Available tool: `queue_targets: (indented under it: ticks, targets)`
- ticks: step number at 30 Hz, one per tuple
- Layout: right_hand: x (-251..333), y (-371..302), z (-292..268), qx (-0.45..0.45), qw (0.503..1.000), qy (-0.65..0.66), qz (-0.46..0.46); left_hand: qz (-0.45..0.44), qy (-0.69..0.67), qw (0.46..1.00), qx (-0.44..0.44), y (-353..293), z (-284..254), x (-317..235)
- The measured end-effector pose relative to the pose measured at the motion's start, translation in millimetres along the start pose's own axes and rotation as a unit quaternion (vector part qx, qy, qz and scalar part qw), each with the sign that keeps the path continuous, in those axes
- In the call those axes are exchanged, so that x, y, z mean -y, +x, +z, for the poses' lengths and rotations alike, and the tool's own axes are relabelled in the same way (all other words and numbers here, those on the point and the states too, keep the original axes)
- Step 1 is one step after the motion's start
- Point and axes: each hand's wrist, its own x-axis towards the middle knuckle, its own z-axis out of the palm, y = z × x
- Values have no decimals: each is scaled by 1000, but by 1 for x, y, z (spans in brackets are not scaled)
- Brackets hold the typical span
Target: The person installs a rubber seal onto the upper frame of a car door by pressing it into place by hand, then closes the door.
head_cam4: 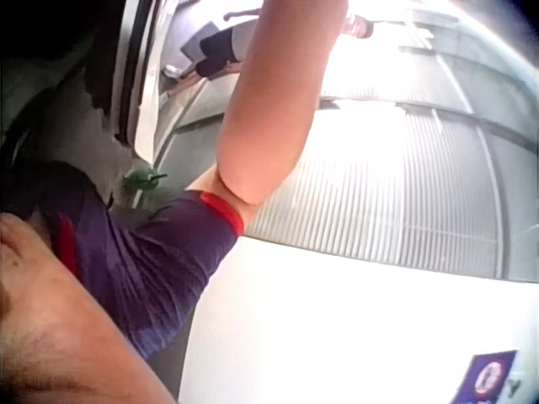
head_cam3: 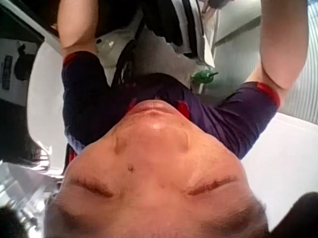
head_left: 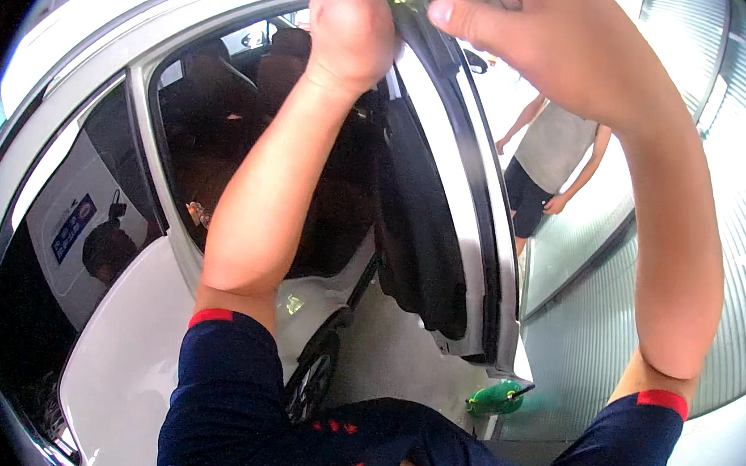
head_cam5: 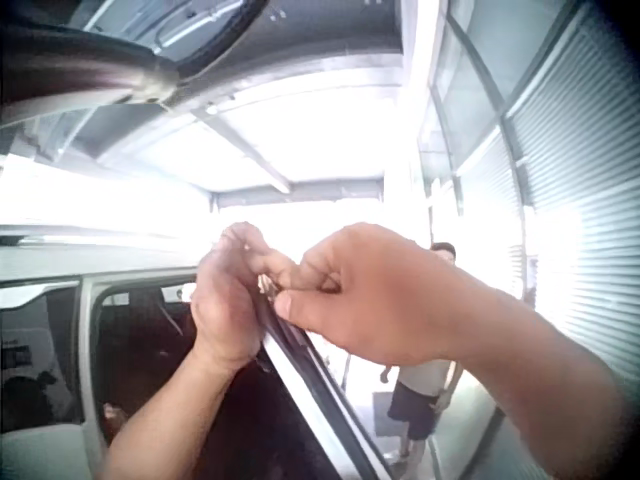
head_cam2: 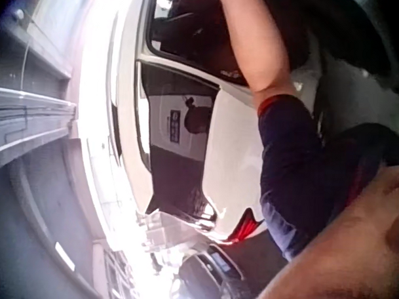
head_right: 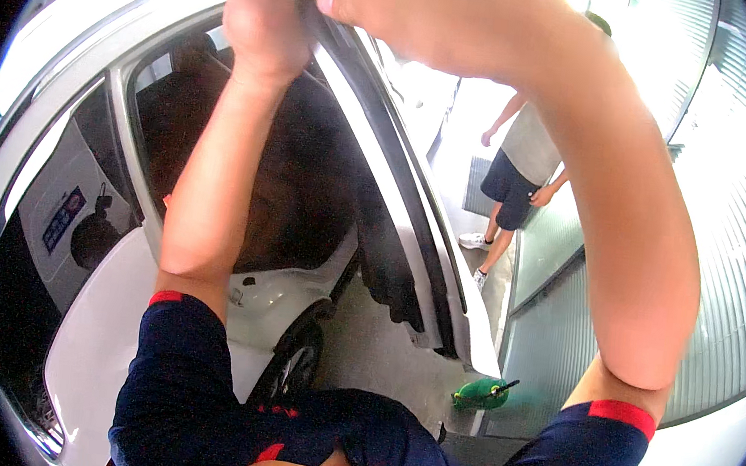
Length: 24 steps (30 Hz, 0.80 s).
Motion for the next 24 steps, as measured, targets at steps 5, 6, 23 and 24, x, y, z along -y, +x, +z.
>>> queue_targets:
  ticks: [5, 6, 23, 24]
  targets:
    - [-16, 9, 5, -12, 998, 17, -59, -37, -34, 998, -48, -4, 1, 1]
    - [-15, 7, 5, -19, 998, 12, -54, -40, -39, 998, -42, -3, 1, -1]
    - [-63, 13, 22, -93, 971, 43, -217, 137, 398, 906, -38, -7, -25, 7]
    - [-64, 14, 22, -88, 970, 61, -219, 160, 441, 880, -78, -8, -26, 11]
